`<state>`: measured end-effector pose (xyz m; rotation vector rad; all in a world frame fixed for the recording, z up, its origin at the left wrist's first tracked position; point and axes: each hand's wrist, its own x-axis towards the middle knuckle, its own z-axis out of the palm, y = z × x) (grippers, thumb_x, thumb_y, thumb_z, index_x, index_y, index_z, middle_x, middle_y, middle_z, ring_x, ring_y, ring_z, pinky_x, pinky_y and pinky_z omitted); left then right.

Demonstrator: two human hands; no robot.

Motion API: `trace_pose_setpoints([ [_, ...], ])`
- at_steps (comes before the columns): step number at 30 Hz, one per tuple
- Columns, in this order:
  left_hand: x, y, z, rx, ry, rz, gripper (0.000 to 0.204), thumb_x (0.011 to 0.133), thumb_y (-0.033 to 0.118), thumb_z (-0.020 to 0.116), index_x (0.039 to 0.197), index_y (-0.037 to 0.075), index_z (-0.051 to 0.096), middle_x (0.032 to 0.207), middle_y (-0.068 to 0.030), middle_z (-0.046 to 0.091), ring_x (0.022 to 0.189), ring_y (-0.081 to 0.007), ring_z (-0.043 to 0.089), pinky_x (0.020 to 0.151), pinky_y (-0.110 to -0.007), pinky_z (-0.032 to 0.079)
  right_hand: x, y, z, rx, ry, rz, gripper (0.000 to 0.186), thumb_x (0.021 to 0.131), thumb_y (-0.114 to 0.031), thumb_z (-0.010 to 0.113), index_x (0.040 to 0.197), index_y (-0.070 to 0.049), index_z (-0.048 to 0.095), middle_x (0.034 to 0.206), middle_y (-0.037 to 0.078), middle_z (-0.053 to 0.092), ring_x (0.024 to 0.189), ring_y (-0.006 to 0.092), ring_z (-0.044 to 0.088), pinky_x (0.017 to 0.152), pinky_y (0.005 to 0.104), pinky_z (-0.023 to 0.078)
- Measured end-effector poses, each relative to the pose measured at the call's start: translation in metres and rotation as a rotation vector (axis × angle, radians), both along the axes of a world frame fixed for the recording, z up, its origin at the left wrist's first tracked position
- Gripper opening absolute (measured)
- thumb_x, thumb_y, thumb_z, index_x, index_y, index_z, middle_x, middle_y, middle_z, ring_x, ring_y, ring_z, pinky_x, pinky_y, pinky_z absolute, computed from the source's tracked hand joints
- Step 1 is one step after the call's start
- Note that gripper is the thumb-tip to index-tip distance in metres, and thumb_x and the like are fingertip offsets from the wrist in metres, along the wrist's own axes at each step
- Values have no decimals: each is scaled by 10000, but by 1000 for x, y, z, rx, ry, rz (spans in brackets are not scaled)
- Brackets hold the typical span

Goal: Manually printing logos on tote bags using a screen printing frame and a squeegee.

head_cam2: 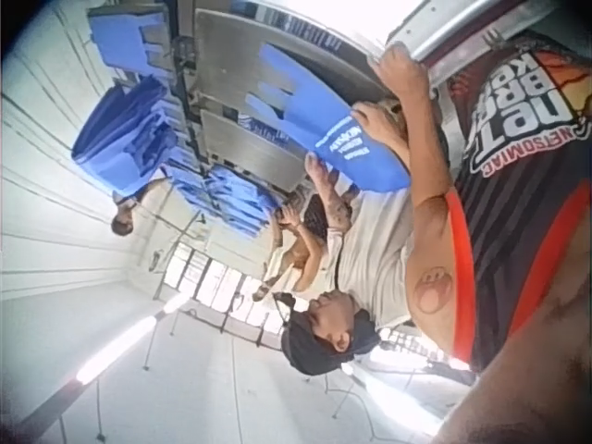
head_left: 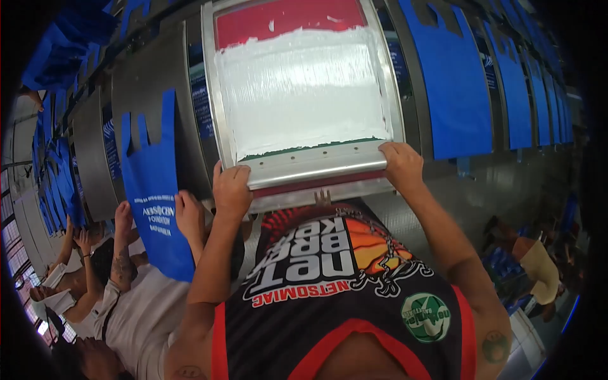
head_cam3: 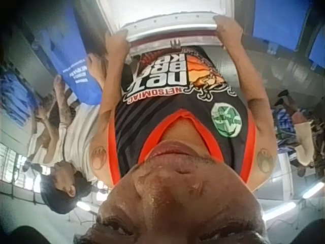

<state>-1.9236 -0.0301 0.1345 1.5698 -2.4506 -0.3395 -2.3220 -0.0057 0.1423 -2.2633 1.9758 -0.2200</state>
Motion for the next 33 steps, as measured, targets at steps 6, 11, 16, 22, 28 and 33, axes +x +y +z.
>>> trace_pose_setpoints([
  [6,-25,-211,5,-92,-207,84,289,697,220,702,966,116,682,827,-140,681,845,-313,656,760,-447,485,-15,-204,6,34,246,-28,190,702,-189,659,876,-115,680,769,123,682,712,308,679,641,425,549],
  [11,-22,-139,37,171,-347,-28,253,674,156,715,923,111,713,746,-155,667,709,-350,633,724,-417,497,-20,-127,23,388,345,-18,212,692,-194,654,891,-137,695,911,132,685,891,306,652,756,422,524],
  [16,-16,-37,0,-96,17,25,293,582,6,650,854,116,643,812,-97,666,818,-260,634,915,-474,356,-12,-27,-5,-23,42,-79,295,583,-83,758,855,-184,706,834,49,673,823,270,637,697,398,523],
  [22,-19,-235,18,-3,-201,80,361,675,243,752,1017,144,694,888,-156,677,825,-332,659,726,-426,527,-6,-232,24,136,212,1,226,710,-181,638,929,-140,678,830,128,689,791,294,680,684,431,539],
  [28,-3,-44,27,1,-235,-10,359,624,42,621,955,130,728,780,-130,678,808,-293,632,863,-475,404,0,-54,34,274,128,-43,253,638,-65,660,867,-155,719,847,107,687,802,294,650,733,420,527],
  [33,-10,-97,4,-136,-28,70,232,626,31,602,836,87,683,785,-132,670,764,-297,642,797,-459,429,-5,-114,15,54,124,-18,207,656,-121,678,860,-140,699,773,103,681,723,296,666,638,410,538],
])
